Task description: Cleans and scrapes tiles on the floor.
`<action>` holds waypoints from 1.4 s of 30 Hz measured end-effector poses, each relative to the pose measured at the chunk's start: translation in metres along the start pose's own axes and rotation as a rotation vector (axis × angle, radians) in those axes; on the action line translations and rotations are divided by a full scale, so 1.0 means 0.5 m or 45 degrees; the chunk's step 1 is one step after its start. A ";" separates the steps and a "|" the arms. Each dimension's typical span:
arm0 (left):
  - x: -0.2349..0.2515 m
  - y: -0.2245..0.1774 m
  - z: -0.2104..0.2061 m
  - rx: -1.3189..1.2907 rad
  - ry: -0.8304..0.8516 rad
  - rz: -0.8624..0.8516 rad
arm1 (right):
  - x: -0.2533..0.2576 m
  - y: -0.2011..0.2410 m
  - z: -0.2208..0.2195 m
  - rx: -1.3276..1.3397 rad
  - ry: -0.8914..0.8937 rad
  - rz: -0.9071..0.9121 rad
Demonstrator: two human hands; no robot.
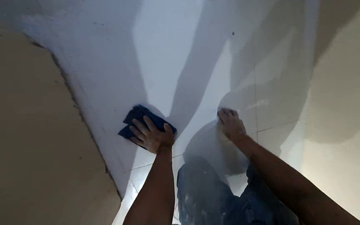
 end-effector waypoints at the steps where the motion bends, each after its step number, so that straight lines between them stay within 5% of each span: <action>1: -0.001 0.003 0.001 -0.002 0.000 -0.010 | 0.004 0.004 0.001 0.038 -0.078 -0.004; 5: 0.008 -0.010 0.010 -0.061 0.024 -0.043 | -0.043 0.008 -0.050 0.105 0.073 -0.132; 10: 0.005 -0.001 0.008 -0.047 0.025 -0.061 | 0.016 -0.015 0.018 0.147 -0.235 -0.191; 13: 0.003 -0.009 0.015 -0.033 -0.005 -0.084 | -0.065 -0.002 -0.089 0.187 -0.140 -0.206; 15: 0.001 -0.007 0.004 -0.023 -0.011 -0.094 | -0.135 -0.047 -0.133 0.280 -0.025 -0.386; 20: 0.005 -0.005 -0.003 -0.052 -0.028 -0.105 | -0.156 -0.266 -0.062 0.331 -0.288 -0.603; 25: -0.006 -0.019 0.019 -0.100 -0.069 -0.086 | -0.176 -0.250 -0.068 0.336 -0.309 -0.353; 31: -0.005 -0.011 0.009 -0.078 -0.089 -0.086 | -0.178 -0.431 -0.030 0.101 -0.335 -0.134; 37: 0.013 -0.001 -0.026 -0.103 0.005 -0.066 | -0.174 -0.440 -0.012 -0.005 -0.151 -0.043; 42: -0.003 0.000 -0.015 -0.112 0.014 -0.087 | -0.116 -0.432 0.021 -0.027 -0.223 -0.003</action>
Point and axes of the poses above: each hand's wrist, its own x-axis towards the middle knuckle, its own z-axis out of the back of the hand, y = z × x, the point moved 7 cm from there along x, towards the middle knuckle, and after that the axes turned 8 degrees about x, right-handed, at the moved point
